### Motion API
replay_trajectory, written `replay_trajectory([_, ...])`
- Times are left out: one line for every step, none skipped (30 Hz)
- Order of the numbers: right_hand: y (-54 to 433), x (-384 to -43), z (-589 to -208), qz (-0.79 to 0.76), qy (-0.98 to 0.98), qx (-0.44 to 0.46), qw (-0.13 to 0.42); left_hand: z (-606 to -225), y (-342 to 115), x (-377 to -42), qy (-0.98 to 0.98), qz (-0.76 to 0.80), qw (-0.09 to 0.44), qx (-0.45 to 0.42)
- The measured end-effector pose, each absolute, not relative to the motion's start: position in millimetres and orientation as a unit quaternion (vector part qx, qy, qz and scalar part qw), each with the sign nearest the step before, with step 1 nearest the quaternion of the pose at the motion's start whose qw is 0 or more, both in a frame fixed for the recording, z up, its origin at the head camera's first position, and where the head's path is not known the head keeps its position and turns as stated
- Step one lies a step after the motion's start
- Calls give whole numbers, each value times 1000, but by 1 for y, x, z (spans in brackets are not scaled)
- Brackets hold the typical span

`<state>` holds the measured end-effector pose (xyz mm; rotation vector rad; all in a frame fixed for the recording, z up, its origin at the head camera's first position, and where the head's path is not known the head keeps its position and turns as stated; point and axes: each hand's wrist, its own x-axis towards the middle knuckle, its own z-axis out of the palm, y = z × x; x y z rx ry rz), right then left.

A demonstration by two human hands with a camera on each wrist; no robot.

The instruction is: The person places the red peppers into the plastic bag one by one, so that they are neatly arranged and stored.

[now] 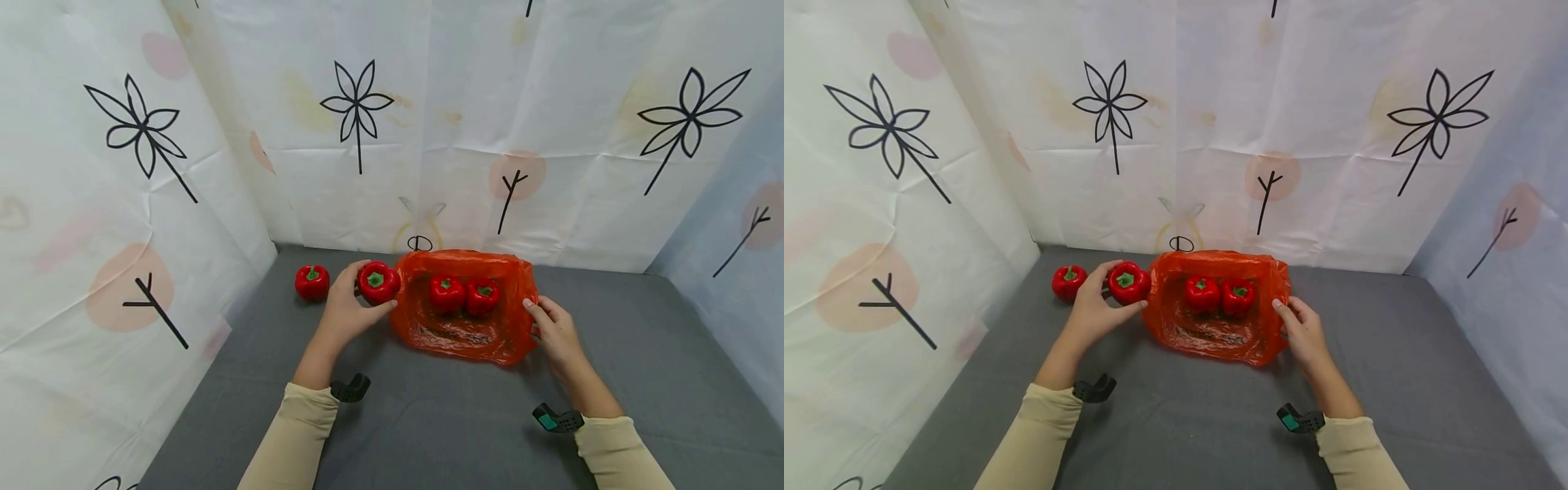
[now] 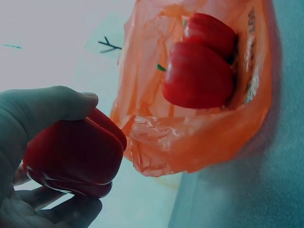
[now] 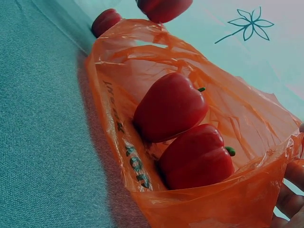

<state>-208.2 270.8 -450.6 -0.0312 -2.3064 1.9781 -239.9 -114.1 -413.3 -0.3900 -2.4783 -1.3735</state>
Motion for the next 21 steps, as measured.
replay_trajectory([271, -208, -451, 647, -761, -10, 52, -412, -113, -238, -857, -475, 144, -138])
replay_trajectory([271, -208, -450, 646, -761, -11, 52, -411, -112, -237, -856, -476, 146, -141])
replay_trajectory([271, -208, -451, 644, -764, -12, 52, -411, -111, -236, -854, -477, 147, -143])
replay_trajectory([271, -208, -451, 641, -766, -11, 52, -410, -110, -235, -852, -481, 146, -148])
replay_trajectory([271, -208, -451, 638, -768, -12, 53, -409, -109, -234, -850, -484, 145, -151])
replay_trajectory([271, -208, -451, 636, -770, -12, 54, -408, -108, -233, -847, -487, 143, -155])
replay_trajectory([271, -208, -451, 635, -771, -11, 54, -408, -107, -232, -846, -490, 140, -157])
replay_trajectory([271, -208, -451, 634, -771, -11, 55, -408, -105, -231, -844, -493, 138, -160])
replay_trajectory([271, -208, -451, 634, -772, -10, 56, -408, -104, -230, -843, -495, 134, -163])
replay_trajectory([271, -208, -451, 635, -770, -10, 56, -408, -102, -230, -841, -498, 130, -166])
replay_trajectory([271, -207, -451, 636, -770, -9, 56, -409, -100, -230, -840, -500, 125, -170])
replay_trajectory([270, -207, -451, 636, -770, -8, 55, -409, -97, -230, -839, -502, 119, -174])
replay_trajectory([270, -207, -451, 636, -769, -8, 55, -410, -95, -230, -838, -503, 114, -179])
replay_trajectory([270, -207, -451, 637, -769, -9, 55, -411, -92, -230, -836, -505, 108, -184])
replay_trajectory([270, -207, -451, 637, -769, -10, 55, -412, -90, -230, -835, -507, 103, -189])
replay_trajectory([270, -207, -451, 637, -769, -10, 54, -412, -87, -230, -834, -508, 97, -193])
replay_trajectory([270, -207, -451, 637, -769, -11, 54, -413, -85, -229, -834, -506, 94, -197])
replay_trajectory([269, -207, -451, 637, -769, -12, 54, -414, -82, -229, -834, -506, 91, -199])
replay_trajectory([269, -207, -451, 637, -769, -13, 55, -415, -80, -228, -834, -506, 90, -201])
replay_trajectory([269, -207, -451, 637, -769, -13, 56, -415, -77, -227, -835, -505, 88, -202])
replay_trajectory([268, -207, -451, 636, -769, -12, 57, -416, -75, -227, -836, -502, 87, -204])
